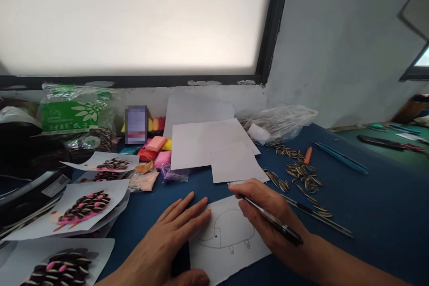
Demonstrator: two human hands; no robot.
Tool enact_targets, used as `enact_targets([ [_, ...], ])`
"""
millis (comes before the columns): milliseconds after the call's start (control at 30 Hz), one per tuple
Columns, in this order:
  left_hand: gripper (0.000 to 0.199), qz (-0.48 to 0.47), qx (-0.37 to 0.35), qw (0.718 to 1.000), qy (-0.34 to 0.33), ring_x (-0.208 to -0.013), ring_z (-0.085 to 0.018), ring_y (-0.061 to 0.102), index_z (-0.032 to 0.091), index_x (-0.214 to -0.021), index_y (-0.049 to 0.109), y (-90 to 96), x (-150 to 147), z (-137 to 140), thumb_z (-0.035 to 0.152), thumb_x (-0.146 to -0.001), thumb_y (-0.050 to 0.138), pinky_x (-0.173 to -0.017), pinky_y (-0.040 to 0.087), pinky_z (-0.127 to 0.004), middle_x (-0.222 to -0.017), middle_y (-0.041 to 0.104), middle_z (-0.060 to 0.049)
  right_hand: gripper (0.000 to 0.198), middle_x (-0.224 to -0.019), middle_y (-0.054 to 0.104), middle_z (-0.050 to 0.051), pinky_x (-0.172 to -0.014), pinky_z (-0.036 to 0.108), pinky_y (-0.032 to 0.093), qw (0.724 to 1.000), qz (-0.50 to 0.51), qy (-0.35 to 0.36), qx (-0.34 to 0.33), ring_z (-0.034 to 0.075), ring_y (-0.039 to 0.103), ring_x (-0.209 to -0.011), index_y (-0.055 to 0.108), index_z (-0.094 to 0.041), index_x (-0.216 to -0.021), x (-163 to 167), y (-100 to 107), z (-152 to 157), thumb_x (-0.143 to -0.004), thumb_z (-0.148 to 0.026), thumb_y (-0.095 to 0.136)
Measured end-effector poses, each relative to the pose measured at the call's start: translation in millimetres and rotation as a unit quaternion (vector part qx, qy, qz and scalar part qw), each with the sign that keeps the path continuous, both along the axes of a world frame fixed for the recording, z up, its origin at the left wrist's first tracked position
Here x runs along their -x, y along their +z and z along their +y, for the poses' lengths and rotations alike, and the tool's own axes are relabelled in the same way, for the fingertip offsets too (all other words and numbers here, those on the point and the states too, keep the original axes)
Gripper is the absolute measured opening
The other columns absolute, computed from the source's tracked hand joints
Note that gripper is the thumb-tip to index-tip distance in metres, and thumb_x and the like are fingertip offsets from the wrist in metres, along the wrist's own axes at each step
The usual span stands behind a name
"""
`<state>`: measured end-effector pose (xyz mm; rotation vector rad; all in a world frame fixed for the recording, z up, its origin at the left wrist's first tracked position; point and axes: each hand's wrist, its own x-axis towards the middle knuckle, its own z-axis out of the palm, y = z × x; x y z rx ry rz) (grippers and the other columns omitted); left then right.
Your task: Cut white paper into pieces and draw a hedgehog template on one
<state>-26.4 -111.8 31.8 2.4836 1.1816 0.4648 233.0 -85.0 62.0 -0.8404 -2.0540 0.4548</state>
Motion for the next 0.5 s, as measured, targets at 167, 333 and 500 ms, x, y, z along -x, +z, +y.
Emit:
enact_targets([
  [167, 0.071, -0.017, 0.004, 1.0, 0.0, -0.144, -0.034, 0.028, 0.04, -0.15, 0.037, -0.5, 5, 0, 0.062, -0.089, 0.065, -0.116, 0.026, -0.054, -0.159, 0.029, -0.001, 0.027, -0.099, 0.066, 0.009, -0.075, 0.034, 0.058, 0.994, -0.102, -0.01, -0.025, 0.021, 0.068, -0.085, 0.061, -0.022, -0.117, -8, -6, 14, -0.098, -0.013, 0.044],
  [333, 0.069, -0.008, 0.003, 1.0, -0.014, -0.144, -0.034, 0.027, 0.041, -0.151, 0.035, 3.8, 7, 0, 0.061, -0.091, 0.063, -0.115, 0.026, -0.055, -0.159, 0.028, 0.0, 0.036, -0.102, 0.061, 0.014, -0.061, 0.031, 0.057, 0.973, -0.192, -0.05, -0.121, 0.02, 0.066, -0.074, 0.06, -0.013, -0.119, -14, -23, 21, -0.09, -0.003, 0.043],
  [500, 0.072, 0.011, -0.013, 1.0, -0.02, -0.144, -0.034, 0.027, 0.041, -0.154, 0.026, 2.9, 5, 2, 0.062, -0.093, 0.059, -0.115, 0.027, -0.053, -0.161, 0.023, 0.0, 0.047, -0.099, 0.062, 0.013, -0.059, 0.031, 0.058, 0.944, -0.266, -0.079, -0.177, 0.02, 0.066, -0.072, 0.061, -0.011, -0.118, -18, -26, 27, -0.08, 0.009, 0.042],
])
